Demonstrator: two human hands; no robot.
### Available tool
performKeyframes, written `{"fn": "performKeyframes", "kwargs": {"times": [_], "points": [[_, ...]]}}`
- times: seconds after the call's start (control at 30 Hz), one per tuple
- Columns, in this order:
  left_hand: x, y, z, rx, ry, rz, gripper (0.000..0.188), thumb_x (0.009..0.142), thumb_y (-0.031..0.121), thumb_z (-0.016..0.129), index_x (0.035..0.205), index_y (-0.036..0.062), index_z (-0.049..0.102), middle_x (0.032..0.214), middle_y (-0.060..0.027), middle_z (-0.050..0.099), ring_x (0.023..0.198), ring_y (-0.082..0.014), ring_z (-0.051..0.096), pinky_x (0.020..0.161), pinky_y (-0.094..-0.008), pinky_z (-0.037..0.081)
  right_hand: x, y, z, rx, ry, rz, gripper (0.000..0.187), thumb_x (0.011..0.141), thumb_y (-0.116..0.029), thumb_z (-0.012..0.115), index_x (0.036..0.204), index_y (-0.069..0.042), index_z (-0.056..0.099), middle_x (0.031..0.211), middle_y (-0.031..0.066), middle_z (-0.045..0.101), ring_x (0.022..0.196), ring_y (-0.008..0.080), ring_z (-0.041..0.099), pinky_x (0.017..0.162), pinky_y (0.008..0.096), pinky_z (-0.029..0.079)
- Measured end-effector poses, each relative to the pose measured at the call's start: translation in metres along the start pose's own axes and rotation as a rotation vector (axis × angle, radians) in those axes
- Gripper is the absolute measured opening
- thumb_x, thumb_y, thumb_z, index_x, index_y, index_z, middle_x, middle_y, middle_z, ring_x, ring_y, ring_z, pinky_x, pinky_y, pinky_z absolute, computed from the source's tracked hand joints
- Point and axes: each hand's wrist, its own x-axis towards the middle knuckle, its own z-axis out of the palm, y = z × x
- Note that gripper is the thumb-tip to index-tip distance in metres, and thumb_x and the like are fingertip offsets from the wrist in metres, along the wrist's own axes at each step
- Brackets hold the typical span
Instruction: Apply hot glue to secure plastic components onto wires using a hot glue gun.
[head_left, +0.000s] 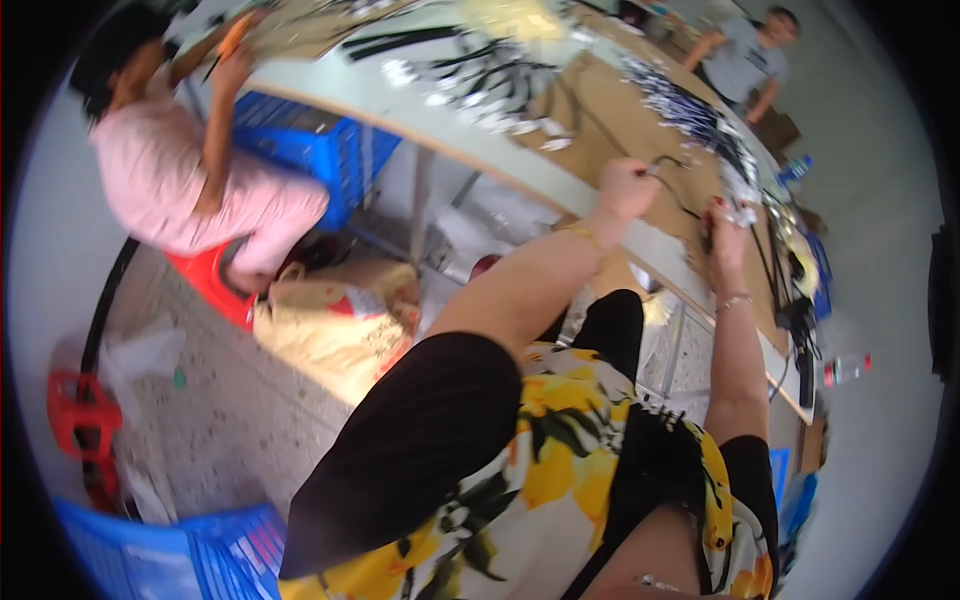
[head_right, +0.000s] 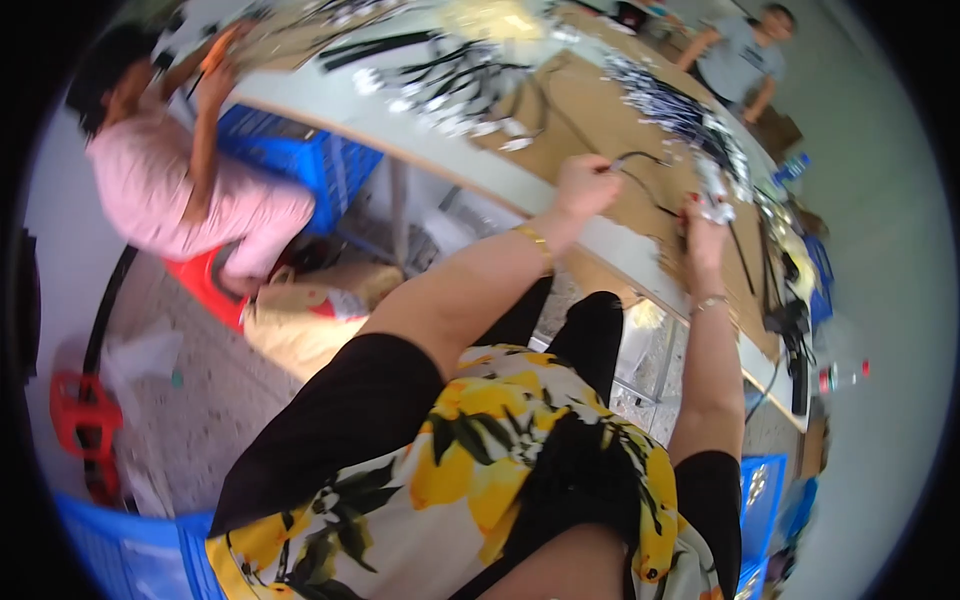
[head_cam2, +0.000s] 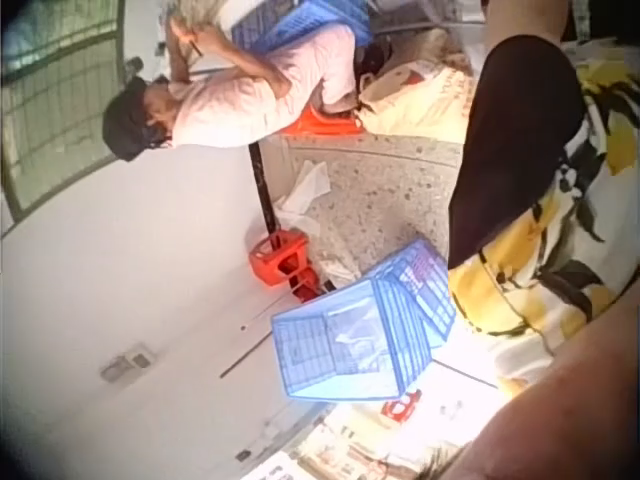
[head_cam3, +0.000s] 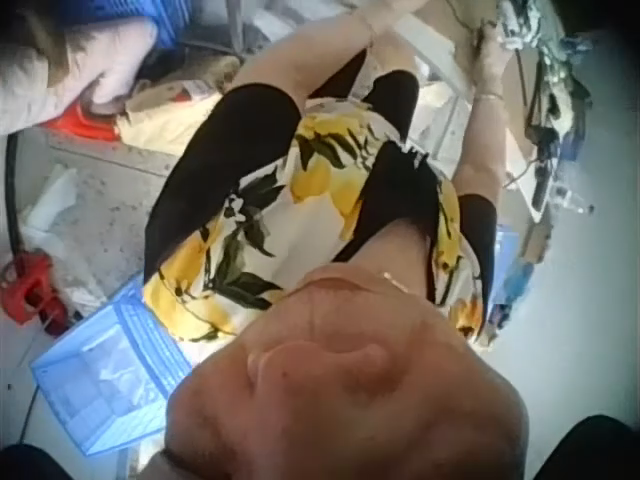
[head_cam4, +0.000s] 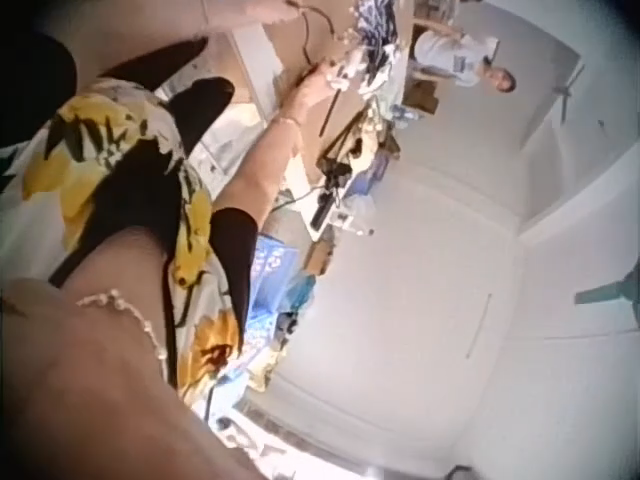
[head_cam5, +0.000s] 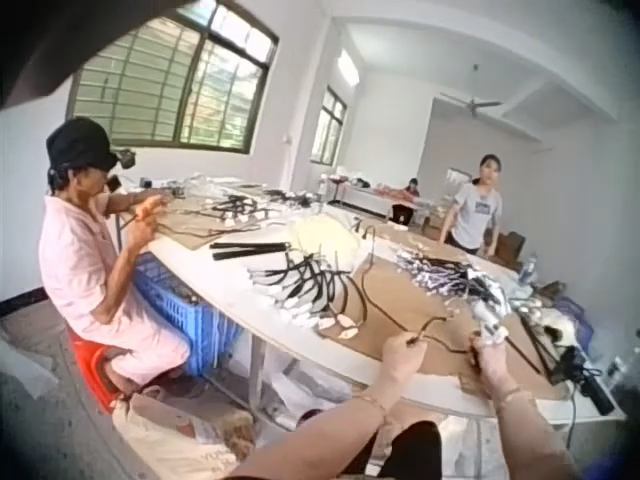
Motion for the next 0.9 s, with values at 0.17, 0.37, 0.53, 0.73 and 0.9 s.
{"fn": "performKeyframes", "kwargs": {"times": [0.17,0.37,0.53,0.73,0.9], "points": [[-0.001,0.045,-0.002,-0.217,-0.048,-0.271,0.01,0.075,0.007,0.056,0.079,-0.0016,0.06,0.062,-0.0043,0.057,0.048,-0.008,0.051,0.042,-0.0198,0.039,0.004,-0.002,0.004,0.113,-0.106,0.078,0.012,0.074,-0.011,0.061,0.082,-0.004,0.056,0.062,0.003,0.056,0.049,0.0086,0.05,0.044,0.0219,0.038],[0.02,0.074,0.038,-0.307,-0.134,-0.295,0.009,0.077,0.006,0.056,0.081,-0.0018,0.059,0.063,-0.0053,0.057,0.048,-0.0079,0.049,0.043,-0.0195,0.038,0.013,-0.013,-0.019,0.178,-0.132,0.17,0.013,0.079,-0.009,0.058,0.089,0.0,0.057,0.064,0.006,0.058,0.052,0.0105,0.053,0.048,0.0217,0.042],[0.045,0.06,0.062,-0.363,-0.15,-0.356,0.006,0.077,0.004,0.057,0.08,-0.0012,0.058,0.065,-0.0062,0.057,0.052,-0.0093,0.049,0.045,-0.0206,0.038,0.02,-0.015,-0.032,0.229,-0.127,0.186,0.018,0.08,-0.011,0.06,0.093,0.001,0.057,0.067,0.0056,0.058,0.054,0.01,0.053,0.049,0.0214,0.042],[0.075,0.043,0.074,-0.336,-0.116,-0.35,0.006,0.076,0.004,0.058,0.081,0.0002,0.057,0.066,-0.0063,0.057,0.053,-0.0096,0.05,0.047,-0.0203,0.04,0.043,-0.01,-0.04,0.198,-0.167,0.182,0.026,0.081,-0.013,0.061,0.102,0.0,0.054,0.072,0.0017,0.056,0.058,0.0074,0.053,0.052,0.0209,0.044],[0.088,0.03,0.073,-0.34,-0.084,-0.364,0.006,0.076,0.005,0.058,0.079,-0.0004,0.057,0.064,-0.0063,0.057,0.05,-0.0094,0.05,0.045,-0.0205,0.038,0.067,-0.018,-0.05,-0.271,-0.139,0.093,0.018,0.081,-0.019,0.06,0.091,-0.004,0.059,0.07,0.0013,0.056,0.061,0.0095,0.053,0.055,0.025,0.044]]}}
